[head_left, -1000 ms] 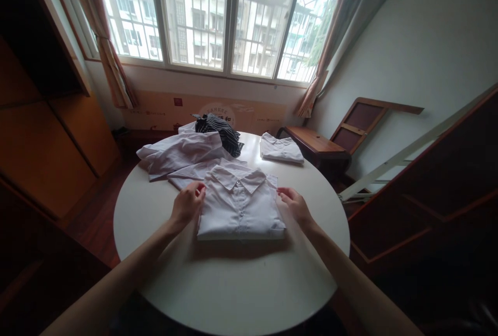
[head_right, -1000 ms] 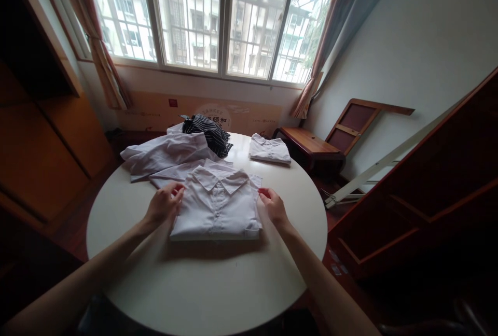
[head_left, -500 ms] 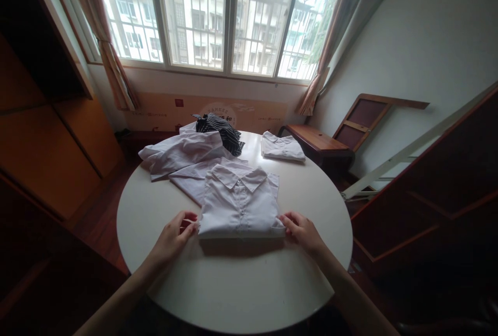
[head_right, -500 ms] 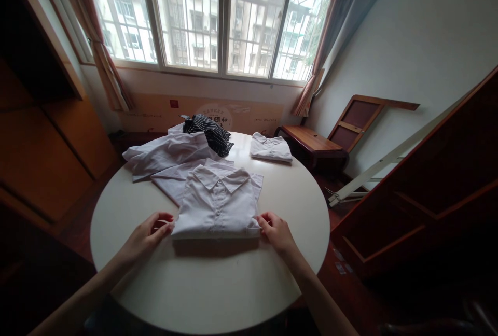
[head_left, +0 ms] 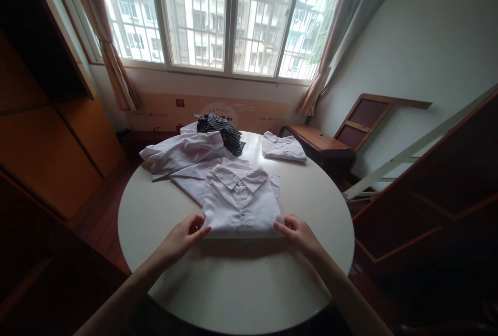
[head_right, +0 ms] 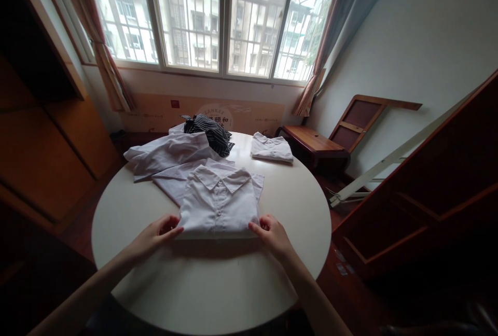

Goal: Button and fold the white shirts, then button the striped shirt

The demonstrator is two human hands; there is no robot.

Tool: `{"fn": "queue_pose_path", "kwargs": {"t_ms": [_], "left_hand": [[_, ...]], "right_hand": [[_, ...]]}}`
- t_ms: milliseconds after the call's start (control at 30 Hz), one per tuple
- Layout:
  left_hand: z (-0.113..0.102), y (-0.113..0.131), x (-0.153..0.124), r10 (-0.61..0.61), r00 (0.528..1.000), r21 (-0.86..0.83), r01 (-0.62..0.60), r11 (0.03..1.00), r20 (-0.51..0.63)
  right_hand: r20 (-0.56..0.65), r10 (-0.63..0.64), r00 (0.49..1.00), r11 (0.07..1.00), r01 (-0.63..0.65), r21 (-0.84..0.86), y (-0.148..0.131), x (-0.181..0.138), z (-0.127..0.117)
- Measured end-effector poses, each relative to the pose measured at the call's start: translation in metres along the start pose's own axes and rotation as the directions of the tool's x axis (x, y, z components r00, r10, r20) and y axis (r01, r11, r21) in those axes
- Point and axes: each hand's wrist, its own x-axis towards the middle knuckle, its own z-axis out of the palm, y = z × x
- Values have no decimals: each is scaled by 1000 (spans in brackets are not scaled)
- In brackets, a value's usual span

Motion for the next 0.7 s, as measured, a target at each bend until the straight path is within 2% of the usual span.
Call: {"fn": "queue_pose_path", "kwargs": {"t_ms": [67,167,233,333,467,700], "left_hand": [[-1,2,0,4,999,49,-7,999,52],[-3,0,3,1,996,51,-5,999,88],[-4,-3,6,-7,994,-16,9,1000,107],[-6,-9,12,-44,980,-174,79,982,194],[-7,-14,18,-83,966,-235,142,962,244],[-5,-6,16,-109,987,-262,137,955,121]], "right_hand": [[63,4,998,1000,-5,13,-3,0,-3],[186,-7,982,991,-18,129,-5,-2,-11],[261,-9,965,975,-49,217,-4,-3,-16],[329,10,944,945,-116,305,-1,-2,-21],[329,49,943,940,-156,305,-1,2,-23],[284,73,956,920,-174,352,-6,0,-23]]}}
